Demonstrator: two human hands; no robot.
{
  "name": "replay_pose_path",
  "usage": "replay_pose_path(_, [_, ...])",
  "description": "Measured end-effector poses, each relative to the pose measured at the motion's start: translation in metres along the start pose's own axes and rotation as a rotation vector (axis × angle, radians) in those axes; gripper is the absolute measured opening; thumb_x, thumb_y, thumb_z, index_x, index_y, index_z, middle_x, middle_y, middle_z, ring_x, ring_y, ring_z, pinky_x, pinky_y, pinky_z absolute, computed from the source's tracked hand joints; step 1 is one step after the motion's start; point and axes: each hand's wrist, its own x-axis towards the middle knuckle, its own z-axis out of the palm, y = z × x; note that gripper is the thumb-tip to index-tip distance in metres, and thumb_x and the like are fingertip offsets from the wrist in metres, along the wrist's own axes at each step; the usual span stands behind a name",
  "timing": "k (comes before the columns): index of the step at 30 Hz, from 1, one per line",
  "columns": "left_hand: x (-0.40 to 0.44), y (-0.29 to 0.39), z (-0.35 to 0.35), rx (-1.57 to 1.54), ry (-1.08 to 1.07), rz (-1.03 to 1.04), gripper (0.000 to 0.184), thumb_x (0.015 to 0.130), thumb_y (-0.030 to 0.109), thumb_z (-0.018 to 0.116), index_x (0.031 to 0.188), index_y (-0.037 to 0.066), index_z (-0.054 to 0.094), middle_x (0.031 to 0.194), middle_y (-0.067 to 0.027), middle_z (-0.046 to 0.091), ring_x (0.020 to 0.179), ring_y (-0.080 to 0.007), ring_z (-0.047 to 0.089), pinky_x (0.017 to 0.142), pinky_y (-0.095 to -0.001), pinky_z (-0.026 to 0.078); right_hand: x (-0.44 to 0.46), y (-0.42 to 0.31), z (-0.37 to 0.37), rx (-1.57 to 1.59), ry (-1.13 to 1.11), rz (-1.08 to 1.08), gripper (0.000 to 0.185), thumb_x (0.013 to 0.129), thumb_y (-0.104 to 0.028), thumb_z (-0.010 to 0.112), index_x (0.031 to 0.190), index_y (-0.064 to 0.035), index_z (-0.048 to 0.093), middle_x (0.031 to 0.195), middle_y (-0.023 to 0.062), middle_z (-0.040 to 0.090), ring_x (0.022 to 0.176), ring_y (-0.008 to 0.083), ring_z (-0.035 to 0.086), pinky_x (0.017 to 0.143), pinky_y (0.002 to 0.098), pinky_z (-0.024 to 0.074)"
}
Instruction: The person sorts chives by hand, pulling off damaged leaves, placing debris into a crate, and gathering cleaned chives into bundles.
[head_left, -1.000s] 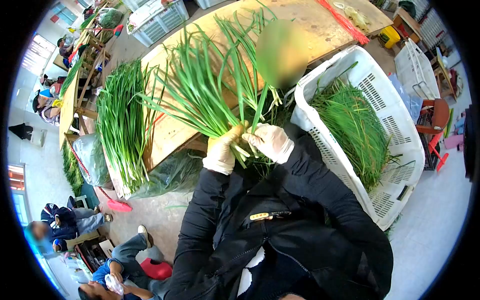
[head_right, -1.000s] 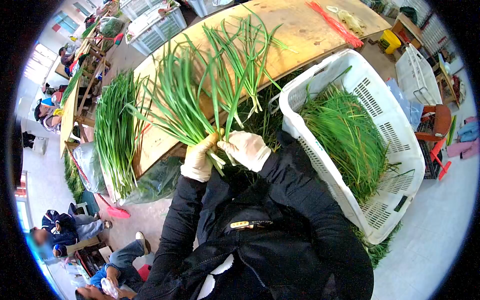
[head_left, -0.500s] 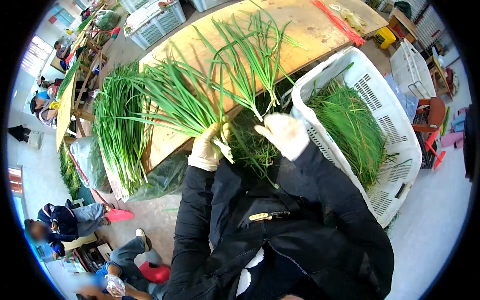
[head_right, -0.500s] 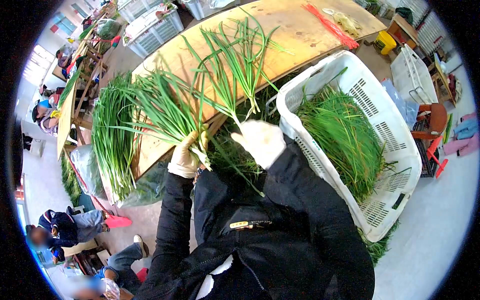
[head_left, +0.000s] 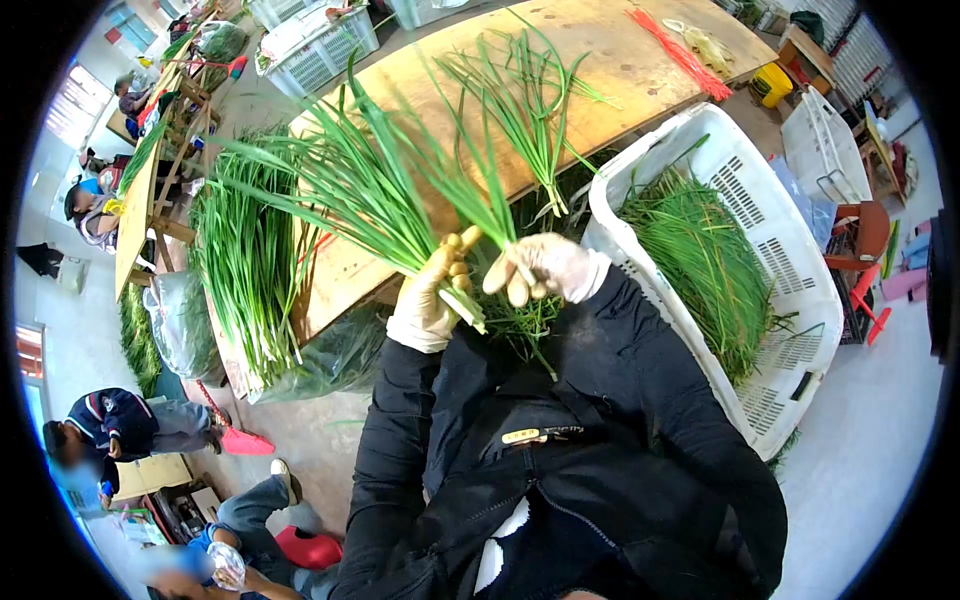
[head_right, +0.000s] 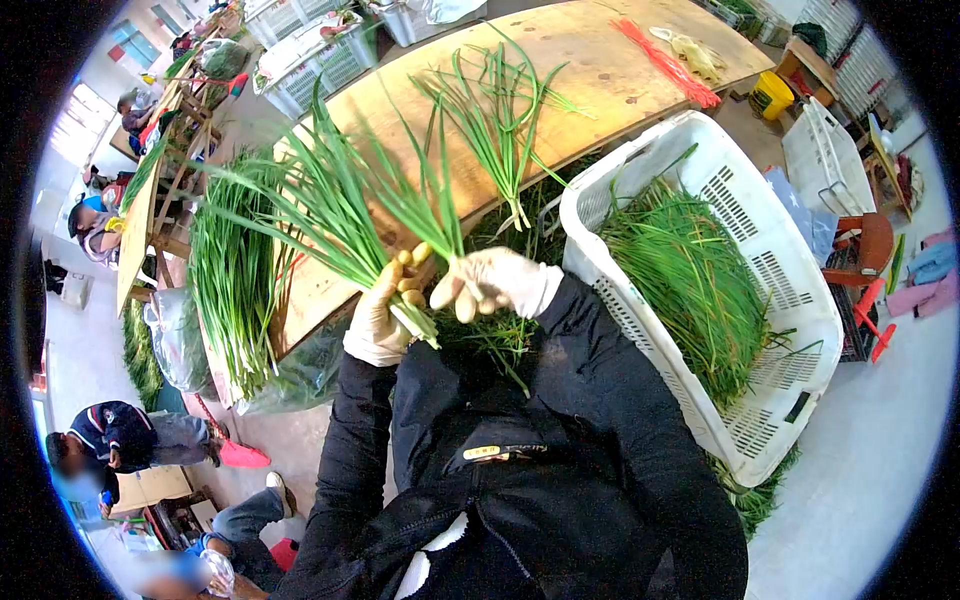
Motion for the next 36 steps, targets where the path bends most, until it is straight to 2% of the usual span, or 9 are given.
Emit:
replay_pose_path(5, [0.004,-0.018,-0.009,0.316,0.091,-0.017,0.029,0.074,0.01,0.065,0.098,-0.003,0.056,0.077,-0.0048,0.06,0.059,-0.0117,0.054,0.053,-0.0233,0.045,0.001,0.025,0.023,-0.36,0.149,0.008,0.037,0.088,-0.034,0.044,0.068,-0.006,0.058,0.062,0.0039,0.059,0.047,0.0133,0.053,0.044,0.0237,0.0399])
replay_pose_path(7, [0.003,-0.027,0.002,0.366,0.271,0.131,0.028,0.074,0.01,0.064,0.098,-0.004,0.057,0.081,-0.0063,0.061,0.058,-0.0115,0.054,0.052,-0.0231,0.044,0.005,0.03,0.028,-1.367,0.46,-0.668,0.034,0.085,-0.032,0.048,0.063,-0.0066,0.055,0.056,0.008,0.054,0.048,0.0219,0.053,0.045,0.031,0.0416])
replay_pose_path(12, [0.01,-0.024,-0.011,0.358,0.277,0.196,0.024,0.072,0.001,0.059,0.095,-0.007,0.057,0.078,-0.0081,0.061,0.056,-0.0116,0.052,0.05,-0.022,0.041,-0.003,0.067,0.037,-1.298,0.805,-0.967,0.025,0.082,-0.016,0.053,0.059,-0.0048,0.05,0.053,0.0061,0.048,0.044,0.0215,0.05,0.038,0.0311,0.04])
replay_pose_path(19, [0.005,0.015,-0.034,0.106,0.112,0.129,0.026,0.081,0.011,0.056,0.105,0.0,0.052,0.097,-0.0089,0.06,0.069,-0.0143,0.058,0.058,-0.0272,0.05,-0.044,0.125,0.01,-1.319,-0.103,0.855,0.041,0.087,-0.039,0.039,0.095,-0.0015,0.055,0.082,0.0152,0.057,0.077,0.0272,0.058,0.069,0.0352,0.0467])
replay_pose_path(24, [0.002,0.01,-0.036,0.078,0.102,0.082,0.025,0.081,0.012,0.055,0.104,0.002,0.053,0.098,-0.0082,0.06,0.071,-0.0184,0.059,0.057,-0.0318,0.051,0.011,0.105,-0.017,-1.63,0.775,-0.202,0.068,0.081,-0.057,0.039,0.124,-0.0047,0.035,0.103,0.0166,0.053,0.082,0.0255,0.055,0.071,0.0362,0.0474])
replay_pose_path(25, [0.001,0.008,-0.032,0.074,0.103,0.083,0.025,0.082,0.012,0.055,0.104,0.002,0.053,0.098,-0.008,0.06,0.07,-0.0188,0.059,0.057,-0.0318,0.05,0.019,0.041,0.019,-1.363,0.495,0.431,0.081,0.077,-0.062,0.04,0.131,-0.0038,0.023,0.109,0.0215,0.05,0.097,0.0292,0.052,0.078,0.0381,0.0456])
replay_pose_path(27, [-0.003,0.011,-0.022,0.046,-0.012,-0.009,0.027,0.081,0.014,0.057,0.105,0.003,0.053,0.1,-0.0079,0.059,0.07,-0.0182,0.058,0.058,-0.0308,0.05,0.073,0.135,-0.015,-1.209,0.677,-0.312,0.059,0.079,-0.049,0.048,0.112,0.0006,0.046,0.065,0.0139,0.057,0.06,0.0296,0.055,0.057,0.0374,0.0442])
replay_pose_path(31, [-0.007,0.016,-0.029,0.022,-0.024,-0.02,0.029,0.08,0.014,0.057,0.107,0.003,0.053,0.101,-0.008,0.059,0.07,-0.0179,0.056,0.06,-0.0292,0.047,0.067,0.169,0.023,-1.6,-0.375,0.57,0.032,0.073,-0.028,0.055,0.1,-0.0086,0.057,0.095,0.0116,0.06,0.084,0.0286,0.058,0.075,0.0363,0.0441])
replay_pose_path(36, [-0.008,0.008,-0.04,0.112,0.071,-0.012,0.035,0.081,0.013,0.056,0.112,0.0,0.048,0.101,-0.0092,0.058,0.073,-0.0176,0.055,0.065,-0.0296,0.047,0.058,0.105,0.003,-0.616,0.268,0.254,0.042,0.087,-0.043,0.037,0.094,-0.0075,0.059,0.086,0.0059,0.062,0.072,0.0148,0.058,0.062,0.0286,0.0438])
